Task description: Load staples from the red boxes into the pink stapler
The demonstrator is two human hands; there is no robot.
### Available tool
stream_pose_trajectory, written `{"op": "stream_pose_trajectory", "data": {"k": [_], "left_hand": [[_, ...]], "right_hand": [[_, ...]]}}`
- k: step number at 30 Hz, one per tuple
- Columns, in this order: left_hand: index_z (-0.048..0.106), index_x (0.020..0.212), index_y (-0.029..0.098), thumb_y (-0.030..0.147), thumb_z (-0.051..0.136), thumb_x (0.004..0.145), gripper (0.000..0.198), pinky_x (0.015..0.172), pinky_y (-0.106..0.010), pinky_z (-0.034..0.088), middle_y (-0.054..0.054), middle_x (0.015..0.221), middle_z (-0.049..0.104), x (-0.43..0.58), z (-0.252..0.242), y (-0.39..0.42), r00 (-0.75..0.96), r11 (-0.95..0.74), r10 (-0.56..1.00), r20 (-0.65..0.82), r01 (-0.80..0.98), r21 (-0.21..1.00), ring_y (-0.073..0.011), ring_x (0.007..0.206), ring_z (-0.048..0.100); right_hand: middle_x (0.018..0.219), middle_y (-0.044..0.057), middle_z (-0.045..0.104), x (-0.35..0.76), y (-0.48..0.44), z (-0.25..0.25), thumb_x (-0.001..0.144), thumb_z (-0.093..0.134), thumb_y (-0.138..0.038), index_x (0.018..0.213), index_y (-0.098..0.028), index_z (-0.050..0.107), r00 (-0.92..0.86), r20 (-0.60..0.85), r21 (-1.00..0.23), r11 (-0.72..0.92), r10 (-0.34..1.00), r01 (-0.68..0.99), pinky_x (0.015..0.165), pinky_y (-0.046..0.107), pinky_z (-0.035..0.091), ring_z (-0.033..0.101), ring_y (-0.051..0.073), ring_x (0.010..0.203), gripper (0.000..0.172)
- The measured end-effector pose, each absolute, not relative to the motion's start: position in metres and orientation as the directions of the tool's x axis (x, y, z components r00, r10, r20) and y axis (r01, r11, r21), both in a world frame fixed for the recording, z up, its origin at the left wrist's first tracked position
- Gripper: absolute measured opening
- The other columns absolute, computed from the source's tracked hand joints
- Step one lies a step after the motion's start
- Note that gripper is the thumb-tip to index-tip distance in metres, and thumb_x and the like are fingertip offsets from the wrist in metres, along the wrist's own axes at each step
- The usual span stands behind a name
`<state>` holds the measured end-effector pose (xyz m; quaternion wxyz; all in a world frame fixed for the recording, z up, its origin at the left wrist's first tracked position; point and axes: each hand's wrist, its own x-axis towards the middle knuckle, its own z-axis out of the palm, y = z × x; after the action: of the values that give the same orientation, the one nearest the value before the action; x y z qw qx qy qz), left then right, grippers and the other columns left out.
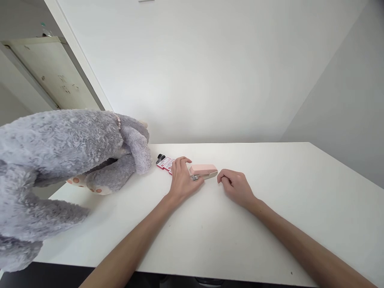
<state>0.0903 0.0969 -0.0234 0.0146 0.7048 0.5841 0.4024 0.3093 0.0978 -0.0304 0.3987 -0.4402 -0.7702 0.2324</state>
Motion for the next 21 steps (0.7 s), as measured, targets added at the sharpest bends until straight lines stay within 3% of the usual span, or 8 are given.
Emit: {"op": "stream_pose_trajectory", "data": {"k": [7, 10, 13, 17, 21], "left_hand": [[0.063, 0.083, 0.022, 0.027, 0.073, 0.078, 0.012, 0.102, -0.05, 0.045, -0.009, 0.12, 0.059, 0.0897, -0.0206, 0.0979, 0.043, -0.338, 0.842, 0.538, 0.819, 0.464, -0.0323, 0.12, 0.047], [0.067, 0.083, 0.022, 0.032, 0.073, 0.083, 0.012, 0.102, -0.047, 0.046, -0.007, 0.116, 0.061, 0.0904, -0.0176, 0.0964, 0.079, -0.372, 0.865, 0.496, 0.764, 0.527, -0.0289, 0.115, 0.05], [0.072, 0.087, 0.024, 0.037, 0.074, 0.086, 0.013, 0.102, -0.045, 0.046, -0.006, 0.113, 0.063, 0.0913, -0.0148, 0.0952, 0.119, -0.409, 0.876, 0.467, 0.697, 0.589, -0.0276, 0.116, 0.052], [0.075, 0.089, 0.025, 0.04, 0.074, 0.087, 0.015, 0.1, -0.044, 0.047, -0.006, 0.11, 0.067, 0.0903, -0.0148, 0.0966, 0.174, -0.439, 0.882, 0.437, 0.638, 0.633, -0.0271, 0.115, 0.055], [0.078, 0.086, 0.027, 0.045, 0.078, 0.084, 0.018, 0.098, -0.041, 0.049, -0.005, 0.11, 0.07, 0.0892, -0.017, 0.0983, 0.202, -0.438, 0.892, 0.405, 0.606, 0.664, -0.0261, 0.114, 0.057]], "right_hand": [[0.073, 0.0, 0.056, 0.3083, 0.0994, -0.0328, 0.09, 0.04, -0.012, 0.087, -0.024, 0.056, -0.208, 0.46, -0.716, 0.499, 0.863, 0.488, 0.054, 0.029, 0.03, 0.042, 0.015, 0.059, 0.02], [0.087, 0.003, 0.06, 0.3072, 0.1008, -0.0318, 0.089, 0.043, -0.012, 0.096, -0.025, 0.056, -0.182, 0.516, -0.702, 0.535, 0.837, 0.47, 0.06, 0.029, 0.04, 0.052, 0.018, 0.072, 0.019], [0.103, 0.006, 0.061, 0.3062, 0.102, -0.0304, 0.09, 0.047, -0.014, 0.107, -0.026, 0.056, -0.19, 0.584, -0.656, 0.597, 0.789, 0.462, 0.076, 0.036, 0.049, 0.058, 0.023, 0.093, 0.022], [0.125, 0.009, 0.059, 0.3054, 0.1014, -0.0296, 0.096, 0.055, -0.025, 0.125, -0.029, 0.055, -0.23, 0.609, -0.622, 0.637, 0.759, 0.456, 0.097, 0.046, 0.05, 0.055, 0.028, 0.12, 0.029], [0.136, 0.009, 0.058, 0.3047, 0.1001, -0.0312, 0.098, 0.06, -0.035, 0.134, -0.032, 0.053, -0.307, 0.588, -0.615, 0.66, 0.748, 0.431, 0.104, 0.049, 0.049, 0.052, 0.029, 0.13, 0.037]]}}
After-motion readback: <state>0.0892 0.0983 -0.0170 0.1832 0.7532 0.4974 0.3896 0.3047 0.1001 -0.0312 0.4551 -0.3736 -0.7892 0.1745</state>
